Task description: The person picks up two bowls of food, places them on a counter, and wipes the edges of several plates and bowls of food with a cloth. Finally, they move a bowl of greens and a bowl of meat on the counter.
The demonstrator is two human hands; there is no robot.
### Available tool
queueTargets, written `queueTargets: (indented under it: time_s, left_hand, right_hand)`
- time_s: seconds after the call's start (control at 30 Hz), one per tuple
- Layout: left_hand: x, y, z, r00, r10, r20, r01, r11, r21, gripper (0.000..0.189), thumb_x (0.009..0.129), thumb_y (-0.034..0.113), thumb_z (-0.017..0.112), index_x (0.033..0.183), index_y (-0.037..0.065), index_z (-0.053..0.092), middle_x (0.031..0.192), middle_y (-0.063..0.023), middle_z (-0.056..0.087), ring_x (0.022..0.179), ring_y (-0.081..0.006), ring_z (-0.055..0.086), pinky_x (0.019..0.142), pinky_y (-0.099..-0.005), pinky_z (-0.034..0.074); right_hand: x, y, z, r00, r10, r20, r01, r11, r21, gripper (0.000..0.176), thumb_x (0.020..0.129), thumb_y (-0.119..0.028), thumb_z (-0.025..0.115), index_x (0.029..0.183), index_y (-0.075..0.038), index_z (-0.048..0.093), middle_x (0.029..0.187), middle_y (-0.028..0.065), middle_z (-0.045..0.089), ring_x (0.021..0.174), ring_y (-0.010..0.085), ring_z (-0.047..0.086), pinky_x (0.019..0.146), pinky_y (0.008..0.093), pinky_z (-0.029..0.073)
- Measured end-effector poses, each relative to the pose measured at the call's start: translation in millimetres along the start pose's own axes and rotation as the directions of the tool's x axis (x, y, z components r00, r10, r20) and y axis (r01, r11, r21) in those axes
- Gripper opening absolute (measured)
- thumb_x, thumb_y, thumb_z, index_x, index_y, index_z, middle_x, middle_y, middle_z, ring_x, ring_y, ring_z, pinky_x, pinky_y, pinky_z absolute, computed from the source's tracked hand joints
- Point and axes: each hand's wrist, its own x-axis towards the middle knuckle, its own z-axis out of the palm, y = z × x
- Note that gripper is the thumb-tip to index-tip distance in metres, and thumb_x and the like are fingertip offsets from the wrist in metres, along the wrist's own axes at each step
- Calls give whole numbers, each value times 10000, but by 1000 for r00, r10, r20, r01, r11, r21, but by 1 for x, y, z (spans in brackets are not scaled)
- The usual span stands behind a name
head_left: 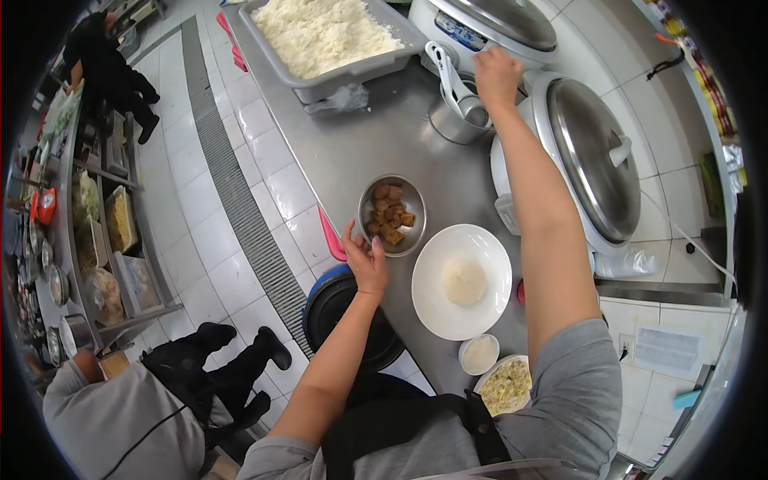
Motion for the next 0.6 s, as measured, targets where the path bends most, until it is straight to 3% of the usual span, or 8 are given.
queueTargets:
  time_s: [0.07, 0.3, 0.37, 0.4, 0.47, 0.5, 0.57, 0.6]
  left_hand:
    - [-1, 8, 2, 1000, 0, -14, 0, 999, 40, 496, 938, 146, 491, 1369, -4, 297, 844, -101, 594, 698, -106, 507, 628, -239, 400]
    - [-5, 2, 7, 995, 42, -94, -34, 996, 84, 447, 929, 138, 494, 1333, 4, 358, 700, -46, 498, 598, -115, 440, 549, -280, 365]
    - [-7, 0, 5, 996, 14, -89, 1, 987, 159, 439, 925, 140, 507, 1320, 2, 372, 712, -53, 478, 598, -123, 425, 557, -277, 362]
    - [-7, 3, 8, 991, -5, -131, 24, 989, 148, 429, 920, 151, 508, 1307, 5, 396, 671, -41, 419, 582, -138, 379, 548, -310, 343]
    - [0, -43, 4, 978, 74, -196, -13, 955, 296, 431, 922, 163, 500, 1309, 4, 399, 714, -65, 466, 636, -173, 433, 600, -342, 388]
    - [-2, -33, 5, 979, -42, -199, 86, 971, 221, 437, 924, 161, 505, 1314, -4, 398, 795, -100, 507, 712, -220, 475, 684, -375, 426]
    - [0, -35, 2, 973, -22, -229, 75, 971, 227, 399, 926, 143, 516, 1281, -16, 427, 971, -155, 574, 857, -272, 553, 779, -400, 450]
    - [18, -82, -14, 940, 338, 40, -265, 654, 709, 332, 913, 123, 529, 1208, -20, 475, 1095, -170, 552, 945, -268, 555, 813, -394, 466]
  right_hand:
    - [-4, 6, -3, 974, -90, 209, 86, 996, 26, 147, 828, -227, 658, 806, -99, 727, 848, 39, 624, 913, 232, 601, 797, 444, 400]
    - [-14, 3, -105, 976, 187, -110, -92, 816, 571, 162, 781, -202, 729, 807, -44, 705, 892, 107, 581, 911, 281, 566, 791, 410, 439]
    - [-26, 4, -148, 945, 230, -233, -34, 777, 628, 177, 840, -207, 719, 875, -38, 678, 1143, 90, 547, 938, 205, 569, 806, 325, 463]
    - [-39, 8, -162, 929, 331, -164, -111, 673, 731, 168, 858, -214, 698, 895, -58, 652, 1119, 94, 561, 963, 230, 566, 851, 348, 455]
    - [-70, 8, -219, 861, 488, 145, -244, 144, 959, 119, 913, -216, 629, 936, -104, 595, 1121, 83, 570, 1009, 256, 570, 887, 398, 461]
    - [-95, -2, -265, 812, 454, 367, -256, -288, 923, 81, 952, -209, 582, 958, -130, 565, 1147, 69, 567, 1031, 257, 576, 878, 424, 476]
    - [-149, 4, -330, 827, 374, 420, -127, -603, 788, 105, 992, -219, 517, 931, -137, 544, 1274, 83, 514, 1088, 283, 573, 880, 519, 501]
    - [-180, 9, -360, 796, 398, 456, -82, -675, 733, 136, 990, -249, 517, 923, -135, 544, 1294, 89, 509, 1126, 316, 558, 895, 538, 492]
